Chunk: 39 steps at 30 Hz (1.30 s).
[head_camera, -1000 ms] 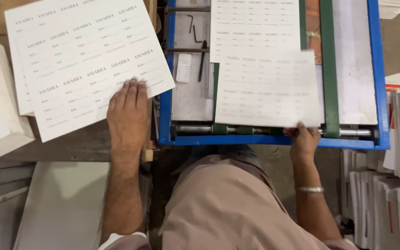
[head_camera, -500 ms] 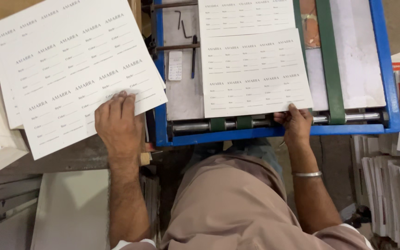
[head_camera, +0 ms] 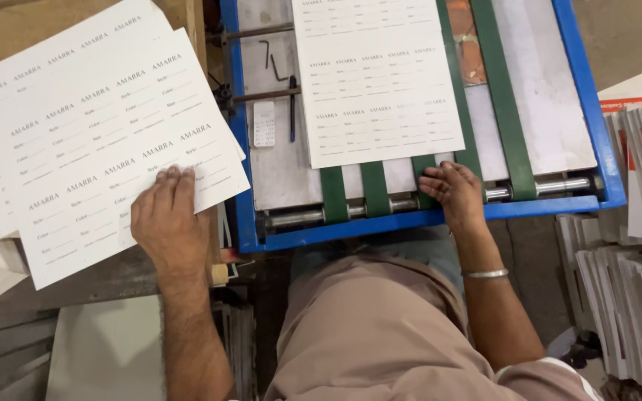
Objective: The person picks up sheets of paper from a stack and feeds them one at a time into the conveyor belts of a printing machine.
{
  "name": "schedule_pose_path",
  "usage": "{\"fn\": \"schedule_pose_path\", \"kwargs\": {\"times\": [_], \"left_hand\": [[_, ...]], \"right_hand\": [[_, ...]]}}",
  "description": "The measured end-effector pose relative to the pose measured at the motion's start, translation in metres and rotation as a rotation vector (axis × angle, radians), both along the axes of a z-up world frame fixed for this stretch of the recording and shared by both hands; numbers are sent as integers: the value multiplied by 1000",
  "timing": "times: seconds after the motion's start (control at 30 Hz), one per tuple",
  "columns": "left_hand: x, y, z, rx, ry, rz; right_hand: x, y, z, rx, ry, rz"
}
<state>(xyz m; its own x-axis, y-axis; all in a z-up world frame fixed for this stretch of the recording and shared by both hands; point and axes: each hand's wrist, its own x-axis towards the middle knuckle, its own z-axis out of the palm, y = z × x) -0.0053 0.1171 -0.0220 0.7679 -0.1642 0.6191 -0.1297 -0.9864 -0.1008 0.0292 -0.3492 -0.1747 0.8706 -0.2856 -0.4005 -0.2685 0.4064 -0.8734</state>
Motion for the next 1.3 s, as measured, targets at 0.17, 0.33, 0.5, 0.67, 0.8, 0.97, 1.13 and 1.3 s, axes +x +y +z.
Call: {"fn": "schedule_pose_path", "kwargs": {"times": [0.17,0.33,0.5,0.67,0.8,0.97,1.13,1.3], "left_hand": [[-10,10,11,-55,161,-68],[-7,20,46,-291,295,-77],[3,-73,33,-335,487,-176],[-1,-128,12,-140,356,-357],[6,-72,24,-65,408,-150],[13,-16,32,182,272,53],[11,-6,27,-6,103,-47],[9,-9,23,-76,73,-50]], "right_hand": [[-25,7,9,39,-72,71],[-28,52,61,62,-178,302],[-29,125,81,73,-372,646],[-9,149,67,264,-283,312],[12,86,62,125,-227,41],[29,9,15,-78,-333,-136],[-7,-33,-37,-171,-197,-226],[-49,-14,-49,-76,-124,-174]]}}
